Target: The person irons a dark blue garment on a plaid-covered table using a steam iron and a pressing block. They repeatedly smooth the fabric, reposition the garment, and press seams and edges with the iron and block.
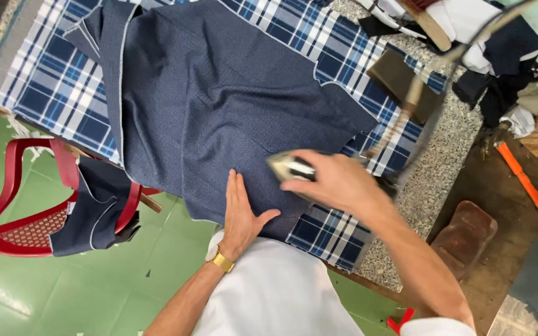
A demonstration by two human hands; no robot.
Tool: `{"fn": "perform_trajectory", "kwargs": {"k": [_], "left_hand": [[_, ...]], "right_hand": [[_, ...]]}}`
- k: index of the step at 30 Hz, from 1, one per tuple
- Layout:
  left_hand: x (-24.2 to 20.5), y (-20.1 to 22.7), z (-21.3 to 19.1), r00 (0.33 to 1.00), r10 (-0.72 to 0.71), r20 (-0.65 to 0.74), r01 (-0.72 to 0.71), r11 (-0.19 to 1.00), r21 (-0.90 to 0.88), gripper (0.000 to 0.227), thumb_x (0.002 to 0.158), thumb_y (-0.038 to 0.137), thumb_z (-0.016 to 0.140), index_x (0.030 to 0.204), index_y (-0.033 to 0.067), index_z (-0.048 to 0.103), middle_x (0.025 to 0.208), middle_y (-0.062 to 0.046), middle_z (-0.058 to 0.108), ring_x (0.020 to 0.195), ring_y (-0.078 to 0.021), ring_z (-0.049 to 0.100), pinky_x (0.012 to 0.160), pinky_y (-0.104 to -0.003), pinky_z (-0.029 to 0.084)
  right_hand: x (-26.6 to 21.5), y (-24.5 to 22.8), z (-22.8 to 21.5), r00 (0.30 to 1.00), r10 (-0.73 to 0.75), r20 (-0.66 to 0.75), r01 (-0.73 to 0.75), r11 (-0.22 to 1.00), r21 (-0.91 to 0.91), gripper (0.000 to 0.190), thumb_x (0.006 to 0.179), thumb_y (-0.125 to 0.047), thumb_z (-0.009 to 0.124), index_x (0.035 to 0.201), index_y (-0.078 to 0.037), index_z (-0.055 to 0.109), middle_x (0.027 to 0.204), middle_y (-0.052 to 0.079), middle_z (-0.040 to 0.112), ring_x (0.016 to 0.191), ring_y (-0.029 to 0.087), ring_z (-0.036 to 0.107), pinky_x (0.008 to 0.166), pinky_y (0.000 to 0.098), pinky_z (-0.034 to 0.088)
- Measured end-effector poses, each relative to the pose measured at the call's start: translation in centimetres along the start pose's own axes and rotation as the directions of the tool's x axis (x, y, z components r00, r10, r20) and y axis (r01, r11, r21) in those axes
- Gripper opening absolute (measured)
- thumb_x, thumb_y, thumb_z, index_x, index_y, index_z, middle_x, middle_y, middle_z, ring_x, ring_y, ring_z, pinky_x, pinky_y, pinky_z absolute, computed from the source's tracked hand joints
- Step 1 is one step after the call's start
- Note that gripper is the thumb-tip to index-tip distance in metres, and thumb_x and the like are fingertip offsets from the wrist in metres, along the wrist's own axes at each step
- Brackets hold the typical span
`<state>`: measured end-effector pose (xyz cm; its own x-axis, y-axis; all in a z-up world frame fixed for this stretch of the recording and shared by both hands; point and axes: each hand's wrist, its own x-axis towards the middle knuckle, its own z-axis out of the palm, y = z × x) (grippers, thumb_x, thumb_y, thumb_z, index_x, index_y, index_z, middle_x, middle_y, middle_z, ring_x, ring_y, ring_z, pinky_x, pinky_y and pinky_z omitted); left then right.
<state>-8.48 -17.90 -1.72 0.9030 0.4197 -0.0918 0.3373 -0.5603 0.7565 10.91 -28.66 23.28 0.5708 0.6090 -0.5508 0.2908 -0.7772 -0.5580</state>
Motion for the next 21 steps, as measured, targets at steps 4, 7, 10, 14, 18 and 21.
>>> {"fn": "perform_trajectory", "kwargs": {"k": [4,7,10,14,18,21], "left_hand": [[0.3,0.3,0.2,0.994,-0.074,0.082,0.075,0.997,-0.005,0.124,0.077,0.052,0.086,0.158,-0.0087,0.013,0.166,-0.033,0.003,0.153,-0.0465,0.011,0.126,-0.053,0.015],[0.1,0.3,0.2,0.992,-0.080,0.099,0.081,0.997,-0.012,0.125,0.078,0.051,0.086,0.158,-0.0080,0.011,0.166,-0.032,0.002,0.153,-0.0469,0.010,0.125,-0.054,0.015],[0.3,0.7,-0.2,0.990,-0.089,0.111,0.089,0.996,0.006,0.126,0.076,0.051,0.087,0.158,-0.0084,0.011,0.165,-0.033,0.002,0.153,-0.0473,0.011,0.125,-0.053,0.016],[0.3,0.4,-0.2,0.991,-0.092,0.099,0.092,0.996,0.007,0.128,0.074,0.053,0.088,0.159,-0.0054,0.012,0.166,-0.031,0.004,0.153,-0.0451,0.015,0.125,-0.052,0.019],[0.2,0.4,-0.4,0.994,-0.079,0.075,0.077,0.997,0.027,0.128,0.073,0.056,0.087,0.160,-0.0042,0.014,0.167,-0.030,0.006,0.153,-0.0441,0.017,0.124,-0.050,0.021],[0.2,0.4,-0.5,0.995,-0.070,0.065,0.068,0.997,0.029,0.129,0.072,0.057,0.087,0.160,-0.0037,0.014,0.167,-0.030,0.006,0.153,-0.0439,0.019,0.124,-0.050,0.022]], "right_hand": [[7.8,-0.3,5.2,0.947,-0.316,0.059,0.320,0.909,-0.265,0.055,0.095,-0.052,0.058,0.127,-0.008,0.066,0.098,0.027,0.075,0.089,0.046,0.074,0.076,0.0536,0.059],[10.3,-0.9,6.5,0.930,-0.364,0.045,0.358,0.874,-0.329,0.050,0.095,-0.045,0.059,0.130,-0.010,0.061,0.096,0.027,0.074,0.087,0.046,0.074,0.074,0.0542,0.059],[11.9,-1.6,5.7,0.918,-0.396,0.030,0.381,0.857,-0.346,0.044,0.094,-0.043,0.060,0.125,-0.012,0.062,0.091,0.023,0.075,0.083,0.043,0.075,0.070,0.0518,0.060],[12.6,-1.3,4.2,0.927,-0.371,0.057,0.369,0.876,-0.310,0.042,0.093,-0.040,0.062,0.124,-0.013,0.065,0.091,0.023,0.075,0.082,0.043,0.075,0.068,0.0521,0.060],[11.2,-1.3,1.8,0.968,-0.247,0.045,0.251,0.948,-0.194,0.040,0.093,-0.034,0.064,0.123,-0.008,0.068,0.084,0.023,0.074,0.078,0.039,0.076,0.062,0.0464,0.061],[10.3,1.0,1.3,0.993,-0.117,-0.012,0.115,0.985,-0.127,0.044,0.092,-0.034,0.067,0.125,-0.005,0.068,0.089,0.025,0.075,0.082,0.041,0.075,0.066,0.0483,0.061]]}}
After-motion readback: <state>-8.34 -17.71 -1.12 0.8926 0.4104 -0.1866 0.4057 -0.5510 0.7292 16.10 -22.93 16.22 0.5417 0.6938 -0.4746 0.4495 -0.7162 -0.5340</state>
